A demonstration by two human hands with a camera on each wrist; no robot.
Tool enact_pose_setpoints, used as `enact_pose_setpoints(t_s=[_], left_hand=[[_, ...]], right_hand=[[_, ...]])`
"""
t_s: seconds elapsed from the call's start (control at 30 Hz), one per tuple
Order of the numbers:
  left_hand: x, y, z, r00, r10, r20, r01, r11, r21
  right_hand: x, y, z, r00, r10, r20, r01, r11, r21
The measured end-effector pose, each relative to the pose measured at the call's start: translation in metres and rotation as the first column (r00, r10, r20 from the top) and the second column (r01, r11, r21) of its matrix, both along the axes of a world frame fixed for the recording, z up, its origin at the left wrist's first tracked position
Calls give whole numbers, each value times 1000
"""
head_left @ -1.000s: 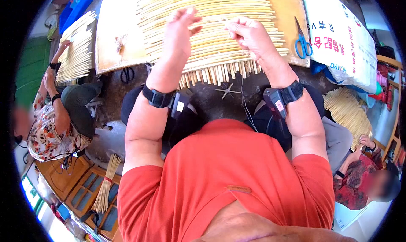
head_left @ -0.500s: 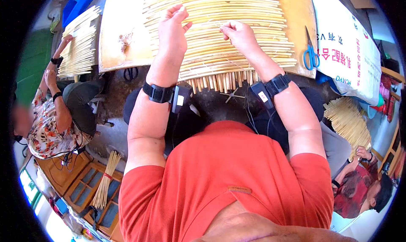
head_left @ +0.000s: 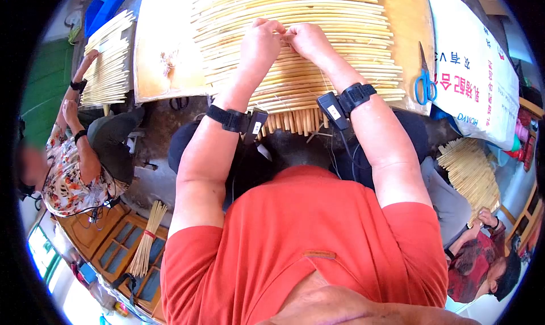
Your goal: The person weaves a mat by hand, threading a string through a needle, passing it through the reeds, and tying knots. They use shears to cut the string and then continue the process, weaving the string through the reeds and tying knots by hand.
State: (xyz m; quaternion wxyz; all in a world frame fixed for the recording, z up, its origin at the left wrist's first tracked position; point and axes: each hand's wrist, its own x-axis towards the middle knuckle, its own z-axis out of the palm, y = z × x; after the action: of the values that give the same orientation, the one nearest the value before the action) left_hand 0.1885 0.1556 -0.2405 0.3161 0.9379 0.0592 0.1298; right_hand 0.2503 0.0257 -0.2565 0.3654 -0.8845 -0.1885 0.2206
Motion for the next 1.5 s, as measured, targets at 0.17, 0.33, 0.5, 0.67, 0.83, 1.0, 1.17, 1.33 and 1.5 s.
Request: enact_pose_setpoints(t_s=[0.17, 0.33, 0.5, 0.67, 0.83, 1.0, 1.17, 1.33, 1.5], left_hand=[[0, 0, -3, 1000, -25, 15, 24, 998, 57], [2, -4, -3, 999, -10, -36, 16, 981, 192], [4, -11, 0, 999, -7, -47, 20, 954, 299], [4, -20, 7, 991, -33, -128, 87, 891, 445], [9, -21, 1, 986, -123, -109, 163, 820, 548], [24, 4, 0, 930, 8, -366, -9, 1000, -3], [28, 12, -1, 896, -39, -442, -234, 805, -545], [29, 8, 1, 903, -26, -429, -270, 742, -613], [30, 7, 3, 889, -4, -458, -351, 636, -687]], right_hand=[[-1, -4, 15, 973, -88, -212, 108, 991, 83], [-1, -6, 22, 962, -95, -255, 125, 987, 103], [0, -5, 20, 957, -107, -269, 139, 985, 106], [1, -7, 18, 954, -84, -288, 126, 984, 129], [0, -8, 19, 952, -115, -282, 165, 973, 160], [2, -10, 19, 951, -94, -294, 141, 980, 143], [3, -8, 22, 943, -116, -312, 163, 978, 127], [3, -8, 23, 946, -108, -306, 149, 982, 113], [1, -9, 29, 947, -103, -305, 149, 980, 133]])
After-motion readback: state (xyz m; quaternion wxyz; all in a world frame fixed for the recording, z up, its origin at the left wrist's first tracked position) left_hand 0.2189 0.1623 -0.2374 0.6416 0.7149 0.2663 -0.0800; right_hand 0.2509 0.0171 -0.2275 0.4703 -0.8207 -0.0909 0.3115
